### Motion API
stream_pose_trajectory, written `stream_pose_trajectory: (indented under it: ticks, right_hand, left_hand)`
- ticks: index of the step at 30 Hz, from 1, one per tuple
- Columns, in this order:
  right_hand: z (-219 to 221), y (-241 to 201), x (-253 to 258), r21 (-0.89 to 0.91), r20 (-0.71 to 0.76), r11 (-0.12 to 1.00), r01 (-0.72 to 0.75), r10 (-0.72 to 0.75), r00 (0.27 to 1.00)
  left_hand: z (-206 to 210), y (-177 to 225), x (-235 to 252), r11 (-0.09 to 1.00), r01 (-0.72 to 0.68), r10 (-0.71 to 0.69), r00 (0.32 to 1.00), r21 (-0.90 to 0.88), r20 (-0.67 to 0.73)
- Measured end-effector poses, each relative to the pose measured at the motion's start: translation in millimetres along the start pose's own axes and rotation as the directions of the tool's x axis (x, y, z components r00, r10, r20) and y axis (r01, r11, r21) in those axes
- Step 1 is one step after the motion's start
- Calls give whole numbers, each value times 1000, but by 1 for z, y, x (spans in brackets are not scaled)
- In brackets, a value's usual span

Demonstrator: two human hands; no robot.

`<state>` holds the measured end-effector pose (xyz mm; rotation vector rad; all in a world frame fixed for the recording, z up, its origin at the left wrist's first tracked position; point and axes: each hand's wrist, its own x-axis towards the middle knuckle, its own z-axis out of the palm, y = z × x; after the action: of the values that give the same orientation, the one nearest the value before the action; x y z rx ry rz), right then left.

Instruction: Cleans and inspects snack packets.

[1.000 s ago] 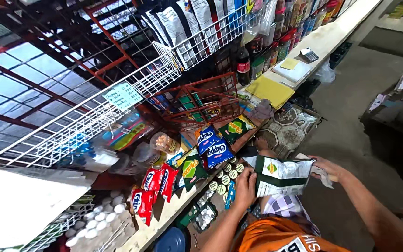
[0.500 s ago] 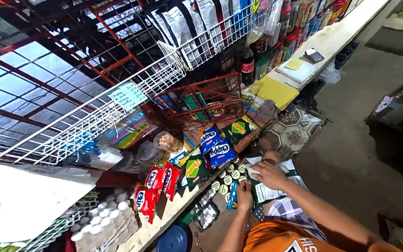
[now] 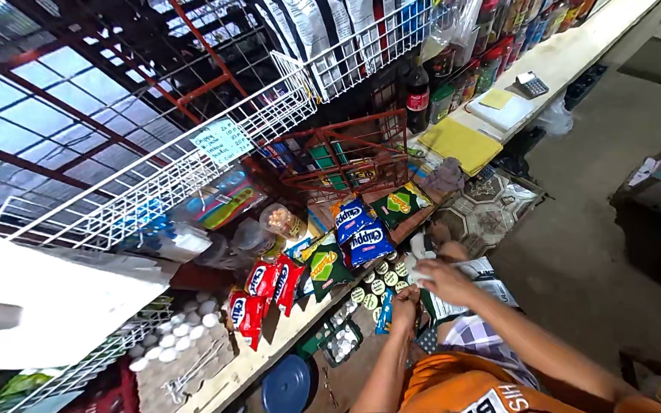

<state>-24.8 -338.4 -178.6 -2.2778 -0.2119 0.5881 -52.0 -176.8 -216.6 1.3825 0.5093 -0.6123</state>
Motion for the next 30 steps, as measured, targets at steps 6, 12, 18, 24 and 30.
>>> stream_pose_trajectory:
  ticks: [6,12,18,24,30]
  right_hand:
    - [77,27,-71,-343,-389,886,311,-435,812]
    - [62,85,-97,-69,-670,998,15,-57,740]
    - [26,110,-71,618,-326,743,-258,540,776]
    - [-11,117,-74,553,-491,772,-313,605,626]
    - [18,-9,-64,-20,-290,1000,-18,12,957]
  left_hand:
    - [3,-12,0,995,-3,-8,994,-103,-109]
    - [4,-16,11,939,-40,103,980,340,-171]
    - [3,-17,10,807,-57,168,976,588,-136]
    - [-4,-23,5,838,-95,182,977,537,-111]
    - [3,-19,-7,879,-230,282,957,417,-67]
